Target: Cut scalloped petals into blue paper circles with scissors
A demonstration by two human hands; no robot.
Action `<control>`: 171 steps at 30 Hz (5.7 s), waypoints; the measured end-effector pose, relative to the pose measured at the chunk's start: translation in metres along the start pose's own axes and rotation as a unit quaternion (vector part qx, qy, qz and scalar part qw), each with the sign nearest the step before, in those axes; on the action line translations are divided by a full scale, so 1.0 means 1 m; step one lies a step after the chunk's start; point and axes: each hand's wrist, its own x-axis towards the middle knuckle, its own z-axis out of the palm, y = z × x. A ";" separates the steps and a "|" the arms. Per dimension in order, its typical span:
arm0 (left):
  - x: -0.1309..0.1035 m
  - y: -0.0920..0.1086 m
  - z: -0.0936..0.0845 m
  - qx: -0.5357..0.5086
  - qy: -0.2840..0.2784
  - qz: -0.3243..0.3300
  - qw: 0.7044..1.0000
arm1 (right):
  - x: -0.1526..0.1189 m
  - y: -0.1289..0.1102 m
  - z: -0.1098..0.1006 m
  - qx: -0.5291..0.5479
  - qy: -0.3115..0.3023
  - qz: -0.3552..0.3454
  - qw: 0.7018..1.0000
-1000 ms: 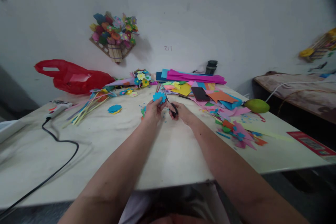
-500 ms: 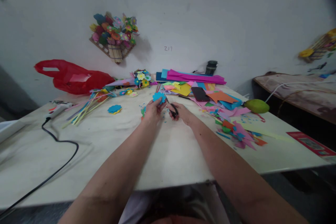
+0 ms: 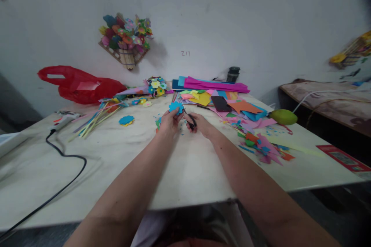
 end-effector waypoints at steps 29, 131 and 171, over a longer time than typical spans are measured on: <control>-0.001 0.002 0.001 0.010 0.016 0.007 1.000 | -0.003 -0.004 0.003 0.011 0.002 0.004 1.000; 0.006 0.019 -0.019 0.126 -0.095 0.001 0.987 | -0.005 -0.006 -0.010 -0.018 -0.021 0.019 0.999; 0.008 0.021 -0.019 0.120 -0.078 0.006 0.990 | -0.007 -0.009 -0.008 -0.030 -0.025 0.024 0.999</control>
